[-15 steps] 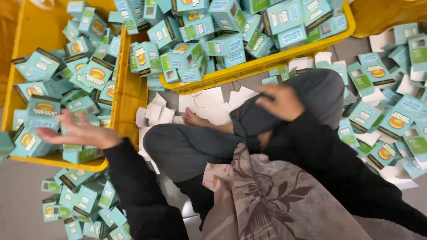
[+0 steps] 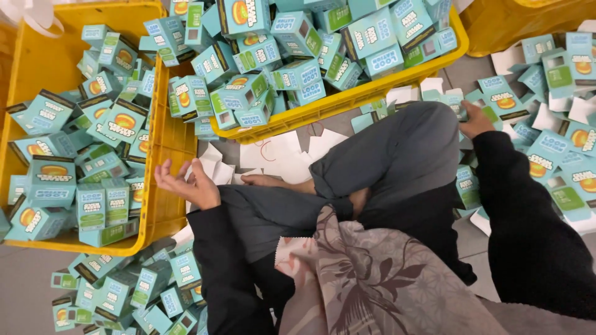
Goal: Folding flat cardboard templates into small boxes and placing them into a storage crate.
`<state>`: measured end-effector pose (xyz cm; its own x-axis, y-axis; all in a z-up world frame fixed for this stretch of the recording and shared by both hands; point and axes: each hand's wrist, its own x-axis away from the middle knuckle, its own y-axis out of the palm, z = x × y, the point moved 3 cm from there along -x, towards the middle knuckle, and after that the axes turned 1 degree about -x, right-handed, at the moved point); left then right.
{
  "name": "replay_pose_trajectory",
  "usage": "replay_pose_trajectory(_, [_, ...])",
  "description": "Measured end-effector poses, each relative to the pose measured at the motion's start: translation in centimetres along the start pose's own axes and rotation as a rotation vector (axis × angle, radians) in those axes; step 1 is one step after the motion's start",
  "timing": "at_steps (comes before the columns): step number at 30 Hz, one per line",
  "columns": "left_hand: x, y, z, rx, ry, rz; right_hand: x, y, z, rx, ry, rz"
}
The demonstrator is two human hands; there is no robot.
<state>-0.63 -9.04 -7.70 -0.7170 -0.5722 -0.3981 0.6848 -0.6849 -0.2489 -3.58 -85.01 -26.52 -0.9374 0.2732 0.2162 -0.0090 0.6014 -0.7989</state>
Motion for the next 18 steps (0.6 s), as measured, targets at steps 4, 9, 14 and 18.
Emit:
replay_pose_trajectory(4, [0.0, -0.1, -0.8, -0.014, 0.0, -0.013, -3.6, 4.5, 5.6, -0.04, 0.03, -0.038])
replay_pose_trajectory(9, [-0.3, -0.1, -2.0, -0.006, 0.08, 0.02, -5.1, 6.3, 7.4, -0.056, 0.111, 0.196])
replay_pose_trajectory(14, [-0.2, -0.4, -1.6, 0.043, 0.026, 0.009, -1.5, 2.6, 4.8, -0.048, 0.203, 0.331])
replay_pose_trajectory(18, [-0.3, -0.6, -2.6, 0.107, -0.046, 0.028, 3.8, -2.8, -2.3, -0.292, 0.397, 0.455])
